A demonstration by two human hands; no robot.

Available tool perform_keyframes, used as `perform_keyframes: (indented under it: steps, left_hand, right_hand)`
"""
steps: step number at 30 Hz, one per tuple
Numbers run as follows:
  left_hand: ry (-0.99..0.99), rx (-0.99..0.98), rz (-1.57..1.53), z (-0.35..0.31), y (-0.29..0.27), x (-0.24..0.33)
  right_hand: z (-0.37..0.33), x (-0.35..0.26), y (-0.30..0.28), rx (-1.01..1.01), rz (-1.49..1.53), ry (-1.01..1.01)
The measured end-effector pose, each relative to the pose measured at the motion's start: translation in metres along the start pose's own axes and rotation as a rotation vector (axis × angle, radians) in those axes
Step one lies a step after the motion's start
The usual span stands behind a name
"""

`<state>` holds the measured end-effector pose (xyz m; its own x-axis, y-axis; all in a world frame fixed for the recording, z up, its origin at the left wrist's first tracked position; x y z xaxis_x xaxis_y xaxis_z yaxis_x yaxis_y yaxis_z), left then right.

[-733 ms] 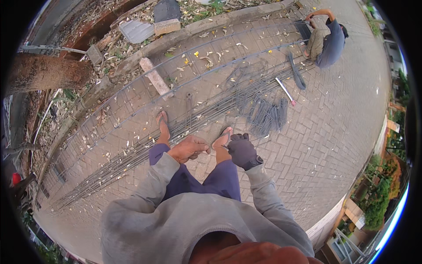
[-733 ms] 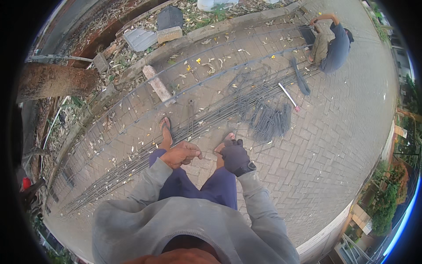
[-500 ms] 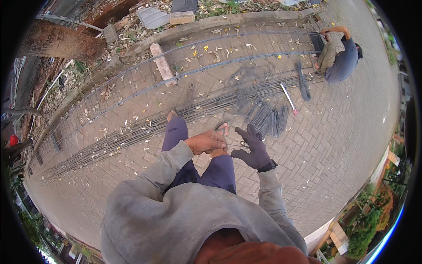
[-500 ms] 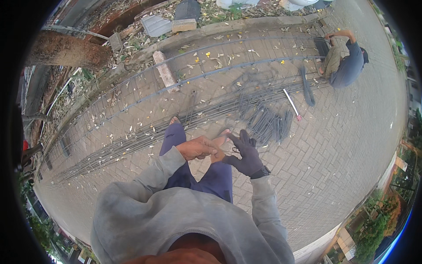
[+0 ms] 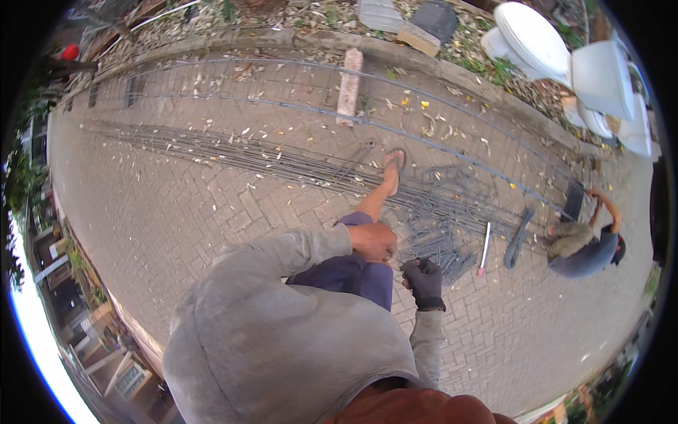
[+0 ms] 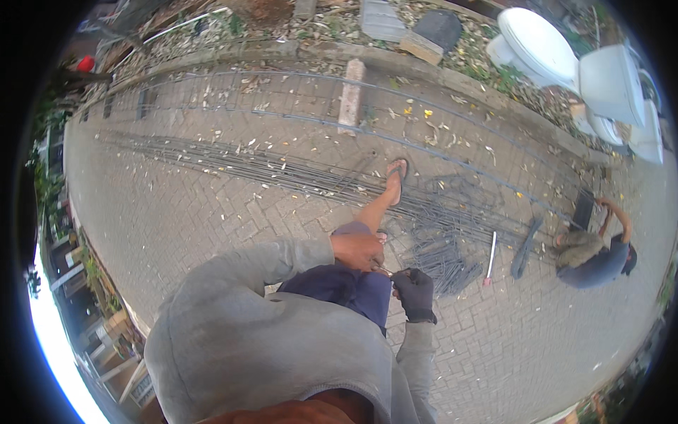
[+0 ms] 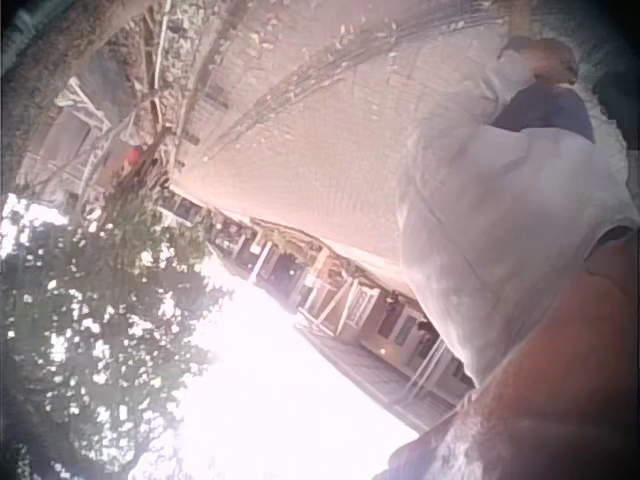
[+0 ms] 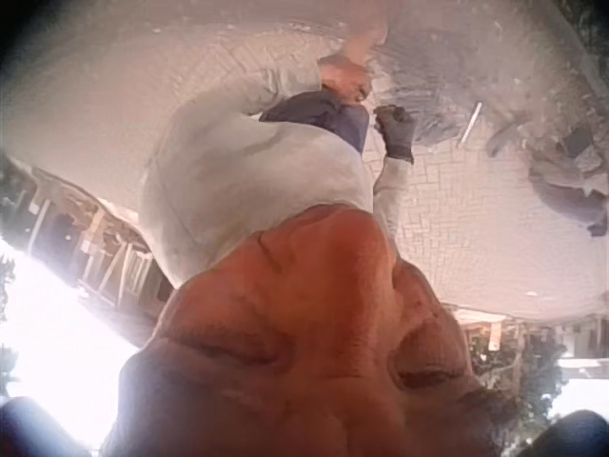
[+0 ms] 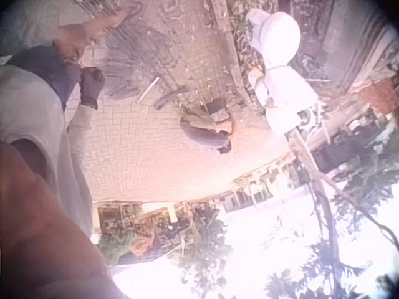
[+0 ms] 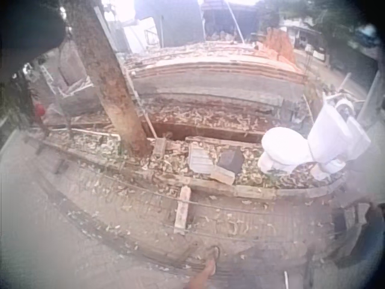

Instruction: The person sits on a paved outdoor area and assembles a wire mesh grid by tying intersecting wires together. They use a wire twister tool to twist binding wires at the intersections, securing the mesh structure.

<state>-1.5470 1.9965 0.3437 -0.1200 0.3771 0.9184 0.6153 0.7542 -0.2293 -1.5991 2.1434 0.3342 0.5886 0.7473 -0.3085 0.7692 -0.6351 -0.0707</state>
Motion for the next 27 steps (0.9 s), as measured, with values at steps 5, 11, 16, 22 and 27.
perform_keyframes:
  steps: [5, 11, 16, 22, 27]
  left_hand:
    - [0.010, 0.358, -0.406, 0.030, -0.073, -0.029]
    - [0.099, 0.306, -0.227, 0.067, -0.151, -0.025]
    - [0.056, 0.176, -0.149, 0.126, -0.180, -0.065]
    - [-0.113, 0.076, -0.578, 0.194, -0.129, -0.142]
    - [-0.597, 0.680, 0.101, 0.259, -0.163, -0.281]
  right_hand:
    - [0.034, -0.066, -0.039, 0.046, 0.419, -0.015]
    - [0.072, -0.108, -0.026, -0.309, -0.471, 0.124]
    - [0.109, -0.133, -0.089, -0.160, -0.075, 0.045]
    - [0.172, -0.093, -0.148, -0.078, 0.009, 0.146]
    - [0.279, -0.029, -0.237, 0.273, -0.176, 0.111]
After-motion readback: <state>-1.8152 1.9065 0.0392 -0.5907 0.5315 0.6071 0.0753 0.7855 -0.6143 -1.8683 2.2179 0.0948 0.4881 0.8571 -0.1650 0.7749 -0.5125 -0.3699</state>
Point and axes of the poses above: each hand's wrist, its own z-axis towards the middle knuckle, its own y-axis out of the palm, x = y × z, the point moved 10 cm from there along z, towards the middle knuckle, and after that the axes turned 11 degrees about y, right-handed, at the moved point
